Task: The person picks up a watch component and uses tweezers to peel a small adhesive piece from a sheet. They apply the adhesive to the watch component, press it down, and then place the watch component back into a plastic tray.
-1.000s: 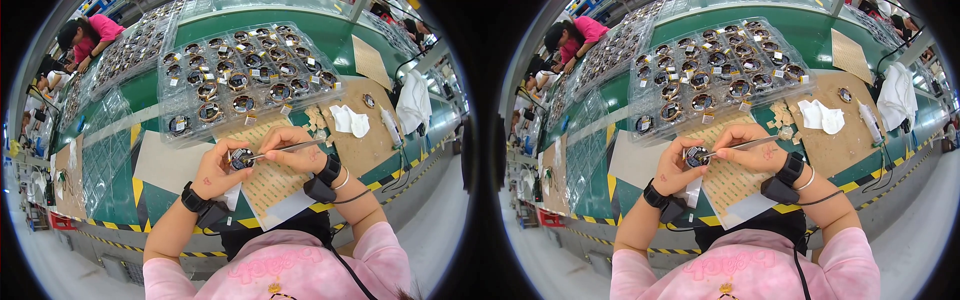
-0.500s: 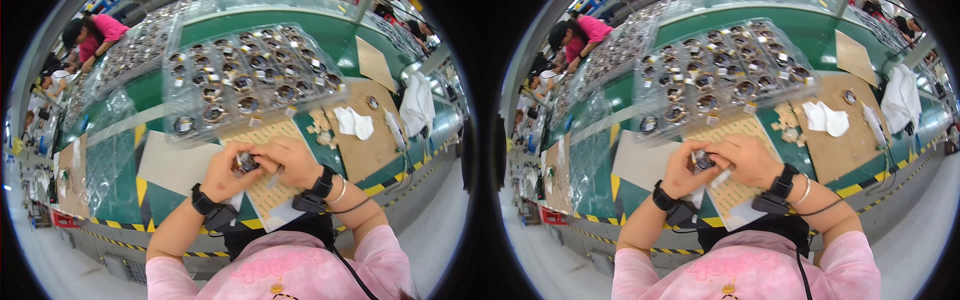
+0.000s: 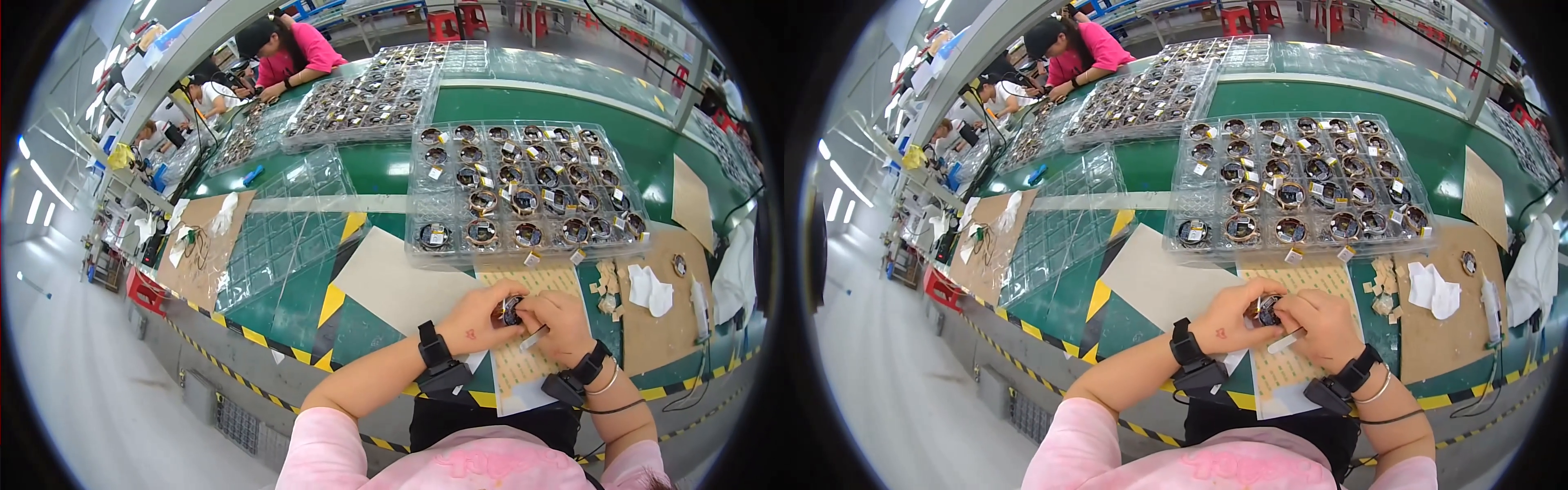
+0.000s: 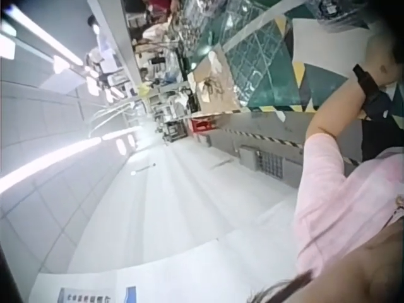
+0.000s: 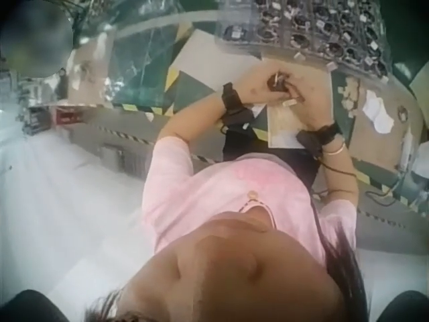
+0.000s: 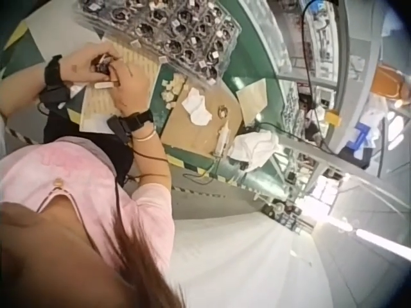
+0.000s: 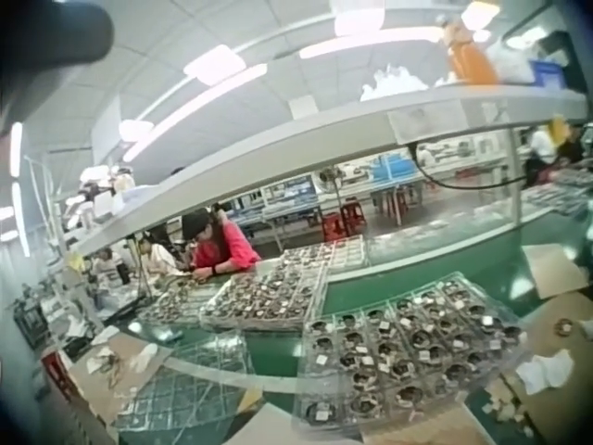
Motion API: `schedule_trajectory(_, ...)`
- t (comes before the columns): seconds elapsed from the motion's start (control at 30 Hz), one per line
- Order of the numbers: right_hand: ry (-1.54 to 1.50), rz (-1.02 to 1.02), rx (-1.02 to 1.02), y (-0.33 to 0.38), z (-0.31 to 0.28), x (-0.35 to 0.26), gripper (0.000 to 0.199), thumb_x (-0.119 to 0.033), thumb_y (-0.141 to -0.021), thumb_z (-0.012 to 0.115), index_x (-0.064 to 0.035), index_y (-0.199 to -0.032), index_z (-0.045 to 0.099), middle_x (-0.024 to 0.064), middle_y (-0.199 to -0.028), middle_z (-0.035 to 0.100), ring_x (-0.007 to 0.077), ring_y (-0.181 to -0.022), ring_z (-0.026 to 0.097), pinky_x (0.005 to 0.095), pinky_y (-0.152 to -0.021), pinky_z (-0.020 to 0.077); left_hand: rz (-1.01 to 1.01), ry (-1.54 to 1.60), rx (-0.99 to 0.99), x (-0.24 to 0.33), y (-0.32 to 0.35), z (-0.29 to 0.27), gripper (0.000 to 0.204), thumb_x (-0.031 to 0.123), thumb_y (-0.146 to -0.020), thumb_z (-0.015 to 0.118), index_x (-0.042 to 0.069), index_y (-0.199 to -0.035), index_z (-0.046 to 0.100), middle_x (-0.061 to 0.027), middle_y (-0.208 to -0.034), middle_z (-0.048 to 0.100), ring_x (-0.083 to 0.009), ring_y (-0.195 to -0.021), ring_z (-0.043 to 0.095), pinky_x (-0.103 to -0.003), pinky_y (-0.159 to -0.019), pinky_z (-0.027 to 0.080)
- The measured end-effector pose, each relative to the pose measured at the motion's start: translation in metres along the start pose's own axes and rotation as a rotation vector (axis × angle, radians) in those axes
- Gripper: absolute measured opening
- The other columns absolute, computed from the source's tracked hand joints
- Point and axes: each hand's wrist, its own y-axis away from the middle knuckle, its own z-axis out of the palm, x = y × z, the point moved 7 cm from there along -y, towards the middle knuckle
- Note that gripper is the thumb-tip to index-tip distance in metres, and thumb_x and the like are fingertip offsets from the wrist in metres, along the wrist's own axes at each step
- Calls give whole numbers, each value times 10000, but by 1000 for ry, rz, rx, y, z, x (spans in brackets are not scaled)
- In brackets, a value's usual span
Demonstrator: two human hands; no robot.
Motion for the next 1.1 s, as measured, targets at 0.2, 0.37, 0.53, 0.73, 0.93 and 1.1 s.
schedule_trajectory(0.2, 1, 45, -24, -2, 3, 6, 164, 2, -721, 679, -67, -858, 619, 103, -689, 585, 281, -610, 589, 358, -528, 461, 86, 38, -35, 4, -6, -1, 488, 132, -703, 775, 68, -1147, 583, -69, -932, 652, -144, -722, 620, -262, -623, 505)
schedule_trajectory(0.37, 16, -20, -22, -1, 4, 7, 139, -3, -732, 672, -65, -847, 624, 93, -665, 587, 260, -579, 592, 340, -507, 453, 46, 34, -61, -1, -5, 1, 459, 127, -707, 775, 64, -1126, 599, -71, -905, 660, -131, -690, 619, -255, -618, 508)
schedule_trajectory(0.53, 2, -55, -85, 5, 3, 3, 191, -1, -686, 663, -78, -855, 621, 78, -635, 568, 264, -554, 577, 345, -500, 446, -35, 45, -100, -2, 0, 7, 453, 136, -703, 788, 64, -1114, 609, -68, -898, 659, -109, -654, 606, -244, -600, 504)
schedule_trajectory(0.73, -28, -4, -211, 15, 5, 13, 262, -16, -573, 651, -113, -803, 573, 47, -633, 534, 287, -565, 563, 386, -496, 422, -91, 61, -140, -8, 2, 15, 451, 131, -699, 794, 59, -1107, 616, -42, -882, 653, -67, -637, 573, -218, -578, 488)
schedule_trajectory(0.93, -28, -83, -157, 4, 9, 15, 264, -9, -588, 655, -109, -820, 578, 42, -621, 515, 266, -556, 546, 365, -475, 401, -141, 98, -99, -8, -2, 4, 430, 95, -682, 790, 46, -1077, 628, 0, -847, 636, -37, -628, 533, -194, -557, 454)
schedule_trajectory(1.1, -54, -76, -171, 4, 6, 16, 260, -3, -637, 674, -99, -873, 623, 55, -599, 511, 258, -517, 529, 347, -456, 384, -152, 100, -132, -10, -7, 5, 417, 88, -679, 774, 49, -1071, 635, -13, -819, 641, -46, -616, 529, -203, -561, 457)
